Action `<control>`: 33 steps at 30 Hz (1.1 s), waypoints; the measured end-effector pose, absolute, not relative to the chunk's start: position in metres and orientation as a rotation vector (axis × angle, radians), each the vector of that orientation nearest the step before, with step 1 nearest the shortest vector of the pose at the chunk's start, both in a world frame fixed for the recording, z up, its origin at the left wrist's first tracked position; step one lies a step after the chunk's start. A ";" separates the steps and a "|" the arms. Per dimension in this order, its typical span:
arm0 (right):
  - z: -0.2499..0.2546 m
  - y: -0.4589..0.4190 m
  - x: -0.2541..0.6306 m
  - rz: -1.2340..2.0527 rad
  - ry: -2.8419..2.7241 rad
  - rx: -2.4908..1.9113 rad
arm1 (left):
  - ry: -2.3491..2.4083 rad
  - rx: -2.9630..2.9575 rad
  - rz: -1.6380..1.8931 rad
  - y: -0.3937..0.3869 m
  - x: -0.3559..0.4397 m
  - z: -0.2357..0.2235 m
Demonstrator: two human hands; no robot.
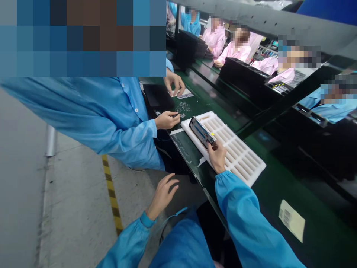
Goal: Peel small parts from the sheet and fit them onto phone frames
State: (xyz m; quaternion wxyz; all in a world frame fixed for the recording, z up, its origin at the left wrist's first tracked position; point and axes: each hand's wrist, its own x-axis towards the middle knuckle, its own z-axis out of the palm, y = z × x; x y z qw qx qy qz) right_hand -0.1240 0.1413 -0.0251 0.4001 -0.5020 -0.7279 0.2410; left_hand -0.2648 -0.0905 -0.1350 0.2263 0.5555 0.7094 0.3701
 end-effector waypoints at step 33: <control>0.071 -0.003 -0.001 0.580 -1.929 -1.181 | 1.862 1.591 0.924 -0.108 -0.232 -0.126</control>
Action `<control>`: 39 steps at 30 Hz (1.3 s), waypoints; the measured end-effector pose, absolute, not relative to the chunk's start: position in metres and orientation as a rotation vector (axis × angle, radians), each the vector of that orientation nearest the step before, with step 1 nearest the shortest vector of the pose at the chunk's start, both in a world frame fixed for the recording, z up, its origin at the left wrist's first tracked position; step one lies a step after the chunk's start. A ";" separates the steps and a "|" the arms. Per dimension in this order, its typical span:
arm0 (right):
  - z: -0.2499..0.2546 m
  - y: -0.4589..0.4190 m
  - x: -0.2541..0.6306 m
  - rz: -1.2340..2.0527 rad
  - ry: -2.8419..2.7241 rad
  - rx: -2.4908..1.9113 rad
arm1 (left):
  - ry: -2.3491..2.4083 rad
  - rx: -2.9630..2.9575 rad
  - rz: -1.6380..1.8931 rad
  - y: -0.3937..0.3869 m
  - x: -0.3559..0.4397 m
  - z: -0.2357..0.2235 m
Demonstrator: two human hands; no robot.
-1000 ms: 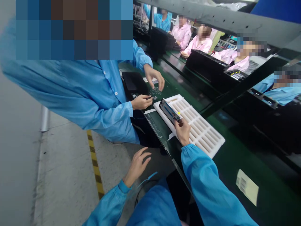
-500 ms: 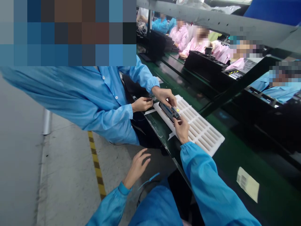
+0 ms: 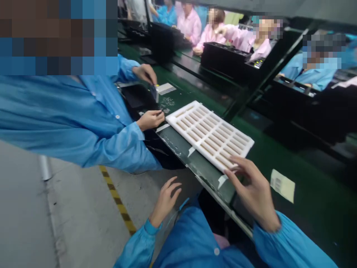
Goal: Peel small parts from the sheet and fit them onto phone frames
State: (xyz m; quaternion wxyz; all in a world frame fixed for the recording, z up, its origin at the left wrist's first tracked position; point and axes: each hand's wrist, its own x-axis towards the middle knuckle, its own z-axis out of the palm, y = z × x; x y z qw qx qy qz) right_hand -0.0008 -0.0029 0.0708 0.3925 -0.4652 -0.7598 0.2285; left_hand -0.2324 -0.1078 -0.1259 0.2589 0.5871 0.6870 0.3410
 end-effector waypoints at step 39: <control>0.026 -0.144 0.379 0.362 -0.611 -1.657 | 0.571 1.003 0.704 -0.056 0.257 0.004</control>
